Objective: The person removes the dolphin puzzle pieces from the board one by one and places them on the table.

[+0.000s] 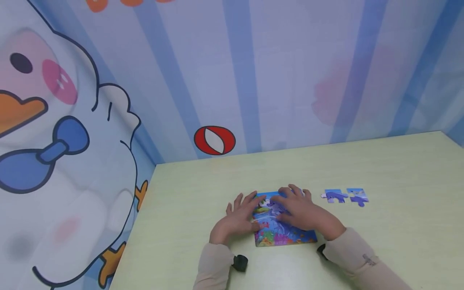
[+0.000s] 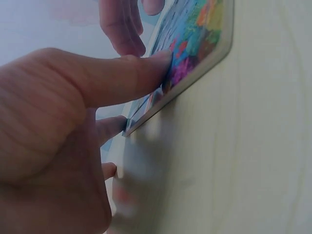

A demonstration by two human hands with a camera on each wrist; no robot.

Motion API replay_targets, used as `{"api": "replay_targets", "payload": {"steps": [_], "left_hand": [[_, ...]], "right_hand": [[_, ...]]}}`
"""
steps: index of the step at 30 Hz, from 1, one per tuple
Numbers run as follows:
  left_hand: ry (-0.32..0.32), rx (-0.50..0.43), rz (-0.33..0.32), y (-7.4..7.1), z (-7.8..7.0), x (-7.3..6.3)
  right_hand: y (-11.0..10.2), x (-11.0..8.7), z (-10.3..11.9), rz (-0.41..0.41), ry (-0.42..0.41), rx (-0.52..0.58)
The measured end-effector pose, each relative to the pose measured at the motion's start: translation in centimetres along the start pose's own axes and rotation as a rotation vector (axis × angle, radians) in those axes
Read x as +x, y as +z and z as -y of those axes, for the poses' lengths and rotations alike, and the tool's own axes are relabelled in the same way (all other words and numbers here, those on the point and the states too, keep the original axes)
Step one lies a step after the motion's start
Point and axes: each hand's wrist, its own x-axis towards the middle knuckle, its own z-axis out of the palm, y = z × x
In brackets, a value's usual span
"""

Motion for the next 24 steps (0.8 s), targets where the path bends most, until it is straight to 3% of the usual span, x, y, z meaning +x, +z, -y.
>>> {"api": "replay_targets", "payload": {"steps": [24], "left_hand": [[-0.006,0.003,-0.026,-0.1,0.0,0.0]], "right_hand": [[0.1,1.0,1.1,0.037,0.017,0.019]]}}
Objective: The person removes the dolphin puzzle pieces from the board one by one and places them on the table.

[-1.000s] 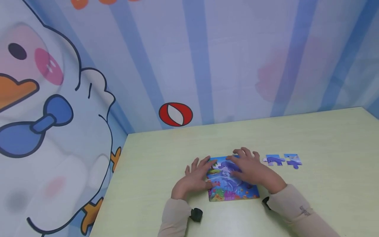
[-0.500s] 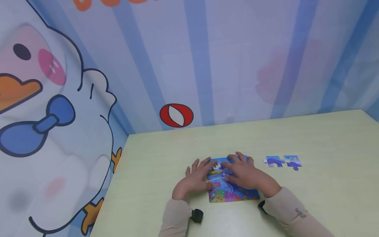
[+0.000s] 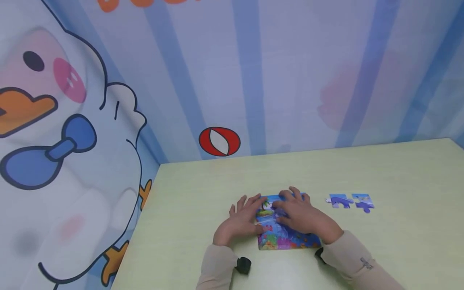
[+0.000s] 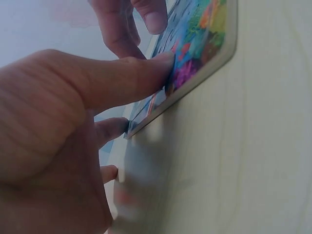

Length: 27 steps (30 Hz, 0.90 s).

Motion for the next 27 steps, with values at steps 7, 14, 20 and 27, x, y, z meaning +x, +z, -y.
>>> {"api": "replay_targets", "payload": {"steps": [7,14,20,27], "left_hand": [[-0.015,-0.021,-0.007,-0.2,-0.3,-0.2],[-0.029,-0.044,-0.012,-0.2,-0.3,-0.3],[-0.026,-0.044,-0.021,0.0,-0.4,-0.2],[-0.03,-0.036,-0.023,0.0,-0.3,-0.3]], "right_hand": [[0.5,0.8,-0.4,-0.079,-0.078,-0.005],[0.3,1.5,0.1,-0.068,-0.054,-0.036],[0.4,1.5,0.5,-0.069,0.0,-0.038],[0.7,1.7,0.6,-0.104,0.014,-0.079]]}}
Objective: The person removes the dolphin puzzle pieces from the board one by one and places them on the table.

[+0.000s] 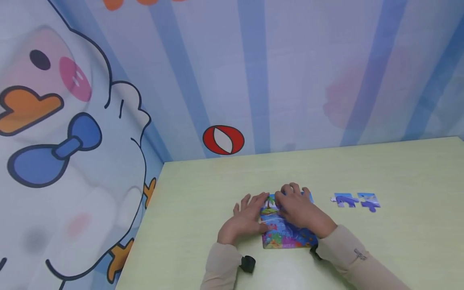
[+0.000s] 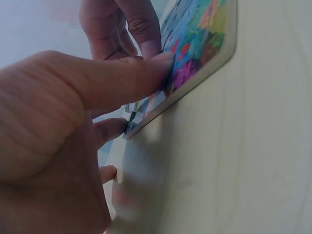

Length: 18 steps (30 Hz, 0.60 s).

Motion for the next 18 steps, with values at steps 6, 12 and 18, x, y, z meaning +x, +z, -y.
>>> {"api": "replay_targets", "payload": {"steps": [6,12,18], "left_hand": [[0.005,0.019,0.0,-0.1,0.2,0.2],[0.006,0.011,0.002,0.0,0.2,0.3],[0.003,-0.034,-0.008,0.1,0.2,0.1]], "right_hand": [[-0.1,0.0,-0.1,-0.021,0.022,0.018],[-0.5,-0.2,-0.3,-0.019,0.032,0.046],[-1.1,-1.1,-0.8,-0.042,0.034,0.06]]}}
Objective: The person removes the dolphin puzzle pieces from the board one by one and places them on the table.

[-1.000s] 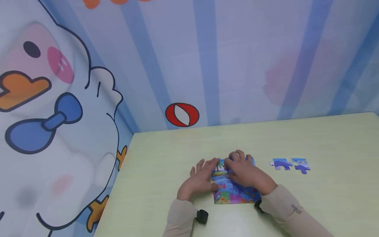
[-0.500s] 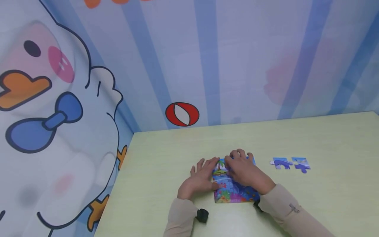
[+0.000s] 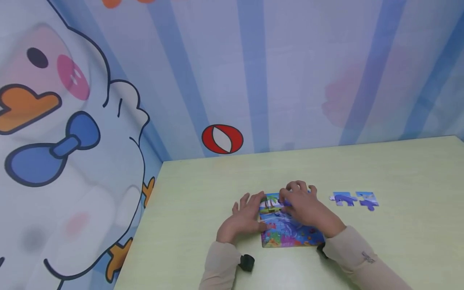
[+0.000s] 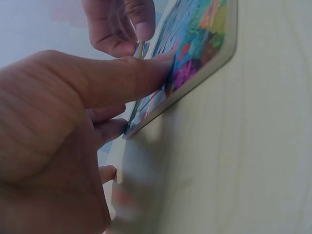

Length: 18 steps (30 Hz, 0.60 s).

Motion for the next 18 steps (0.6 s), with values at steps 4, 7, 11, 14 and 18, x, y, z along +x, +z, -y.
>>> {"api": "replay_targets", "payload": {"steps": [4,7,11,14,18], "left_hand": [[0.002,-0.026,-0.006,0.2,0.1,-0.1],[-0.005,-0.03,-0.003,0.2,0.1,-0.1],[-0.009,-0.025,-0.001,0.1,0.0,-0.2],[-0.017,-0.017,0.007,0.1,0.0,-0.1],[-0.028,-0.008,0.021,0.0,0.0,0.1]], "right_hand": [[-0.3,-0.6,-0.7,-0.004,0.011,0.011],[-0.6,-1.0,-1.2,-0.009,0.018,0.017],[-1.0,-1.5,-1.8,-0.02,0.019,0.017],[-1.3,-1.8,-2.2,-0.027,0.018,0.006],[-1.8,-2.0,-2.7,-0.027,0.026,0.016]]}}
